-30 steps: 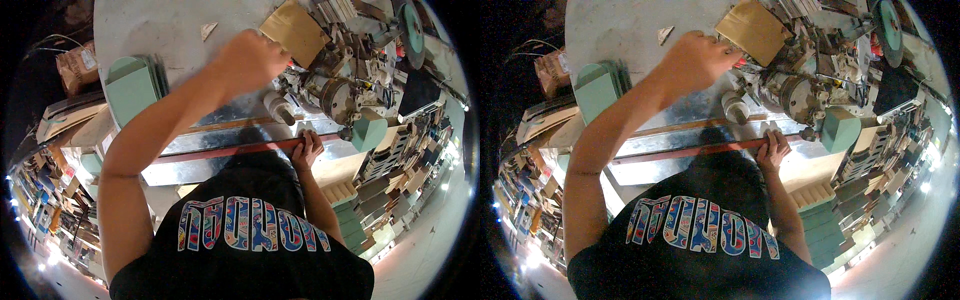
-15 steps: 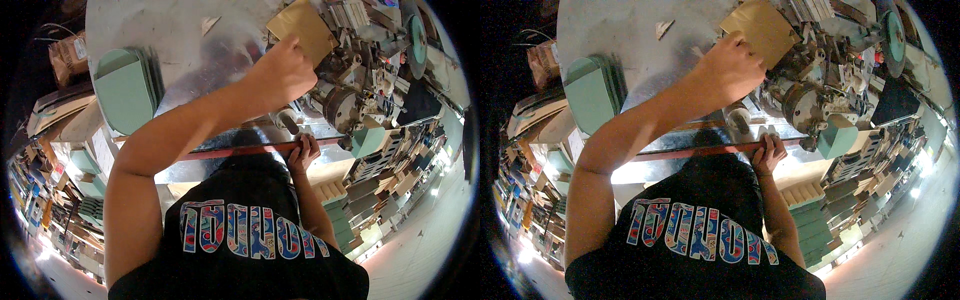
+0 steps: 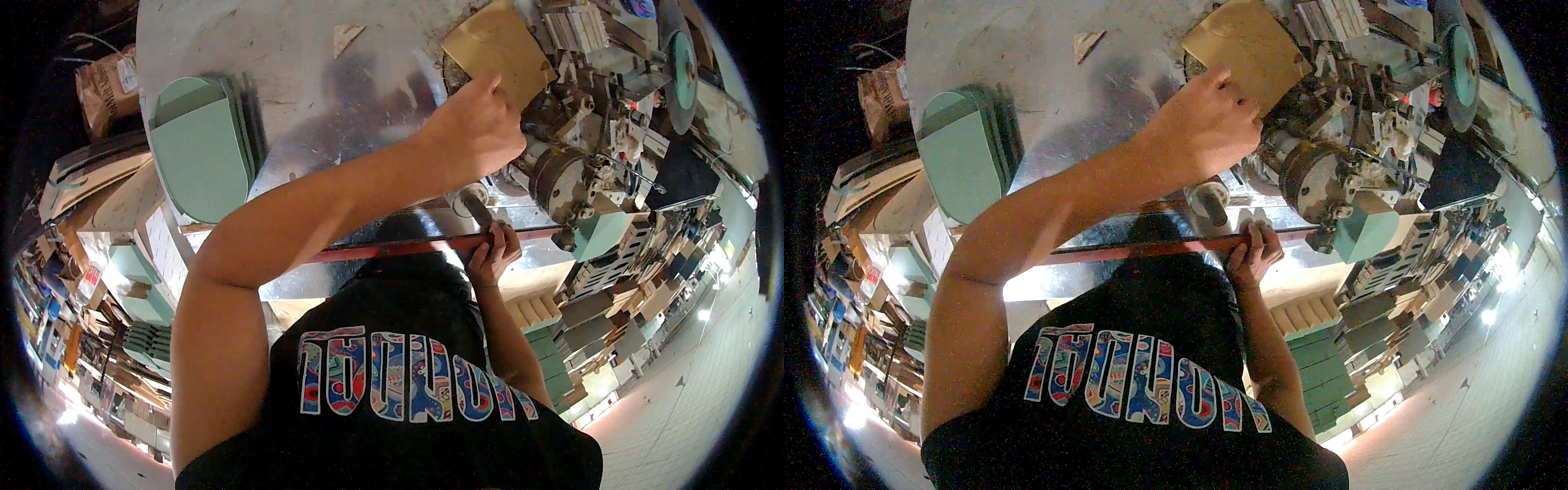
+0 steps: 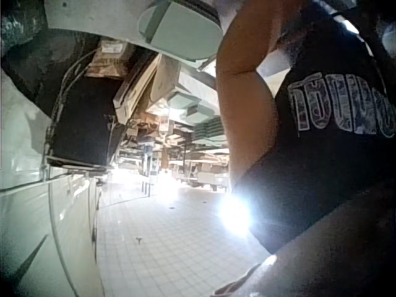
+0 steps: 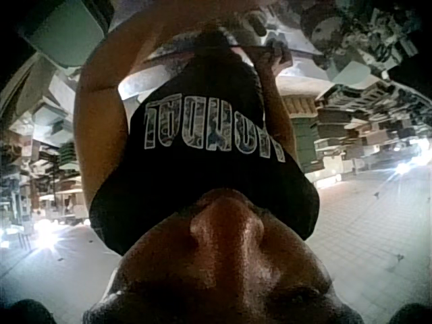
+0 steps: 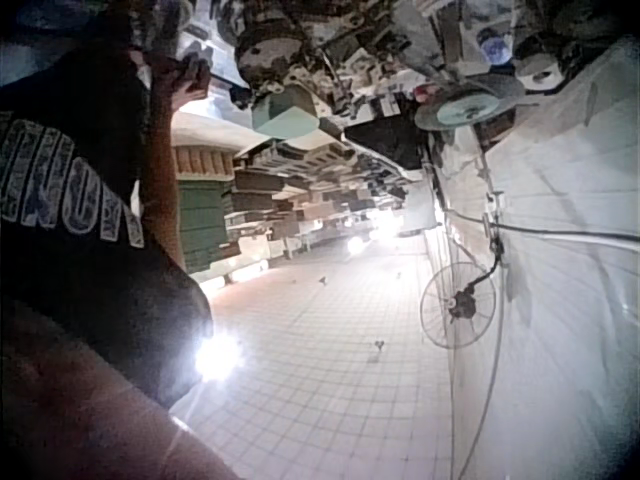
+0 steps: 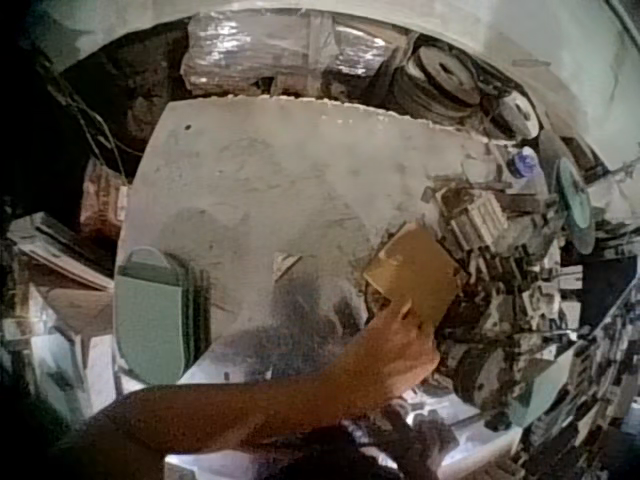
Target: The person holds several green-surfaced wooden furniture components at a workbench, turning them over to inspect the edges. The person then uses a hand tool to trim or finish the edge of a component on the table.
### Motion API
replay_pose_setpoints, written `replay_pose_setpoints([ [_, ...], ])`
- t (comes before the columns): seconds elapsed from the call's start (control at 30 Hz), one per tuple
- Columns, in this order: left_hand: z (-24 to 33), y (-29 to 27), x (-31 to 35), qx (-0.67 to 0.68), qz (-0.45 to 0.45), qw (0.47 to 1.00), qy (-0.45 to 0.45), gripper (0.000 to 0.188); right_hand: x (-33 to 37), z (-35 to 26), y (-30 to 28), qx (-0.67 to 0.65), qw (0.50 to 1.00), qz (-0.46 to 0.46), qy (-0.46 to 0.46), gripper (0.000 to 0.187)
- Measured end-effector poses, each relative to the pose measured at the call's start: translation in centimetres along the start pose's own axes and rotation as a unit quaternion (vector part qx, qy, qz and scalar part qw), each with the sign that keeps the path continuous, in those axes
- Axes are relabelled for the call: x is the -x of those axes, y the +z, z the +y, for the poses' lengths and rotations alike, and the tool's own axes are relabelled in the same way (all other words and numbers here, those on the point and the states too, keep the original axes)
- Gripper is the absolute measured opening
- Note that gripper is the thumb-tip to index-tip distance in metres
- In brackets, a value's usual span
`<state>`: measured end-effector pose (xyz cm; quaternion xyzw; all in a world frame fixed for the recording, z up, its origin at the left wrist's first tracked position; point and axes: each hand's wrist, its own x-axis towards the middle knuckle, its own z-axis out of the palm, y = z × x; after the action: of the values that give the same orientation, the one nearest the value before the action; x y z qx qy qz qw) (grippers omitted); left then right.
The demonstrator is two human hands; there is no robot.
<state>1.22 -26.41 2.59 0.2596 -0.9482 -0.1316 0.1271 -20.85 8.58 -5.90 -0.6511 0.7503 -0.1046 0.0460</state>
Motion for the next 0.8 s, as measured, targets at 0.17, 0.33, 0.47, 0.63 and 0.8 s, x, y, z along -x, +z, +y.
replay_pose_setpoints([
  [0.17, -0.6, 0.2, -0.2, 0.014, 0.024, 1.000, 0.014, 0.009, -0.1, -0.2, -0.1, 0.006, 1.000, 0.005, -0.006, 0.046],
  [0.33, -0.9, 0.0, -0.5, 0.029, 0.019, 0.999, 0.033, 0.010, -0.2, -0.1, 0.0, 0.013, 1.000, 0.014, -0.018, 0.045],
  [0.47, -1.0, -0.4, -0.4, 0.022, 0.020, 0.999, 0.042, 0.010, -0.1, 0.1, 0.2, 0.012, 1.000, 0.018, -0.016, 0.044],
  [0.63, -1.8, 0.3, -0.1, 0.042, 0.079, 0.994, 0.059, 0.010, -0.4, -0.2, 0.0, 0.001, 1.000, 0.018, -0.018, 0.045],
  [0.8, -2.9, 1.7, 0.4, 0.061, 0.071, 0.994, 0.048, 0.015, -0.2, 0.0, 0.2, 0.014, 1.000, 0.023, -0.013, 0.044],
])
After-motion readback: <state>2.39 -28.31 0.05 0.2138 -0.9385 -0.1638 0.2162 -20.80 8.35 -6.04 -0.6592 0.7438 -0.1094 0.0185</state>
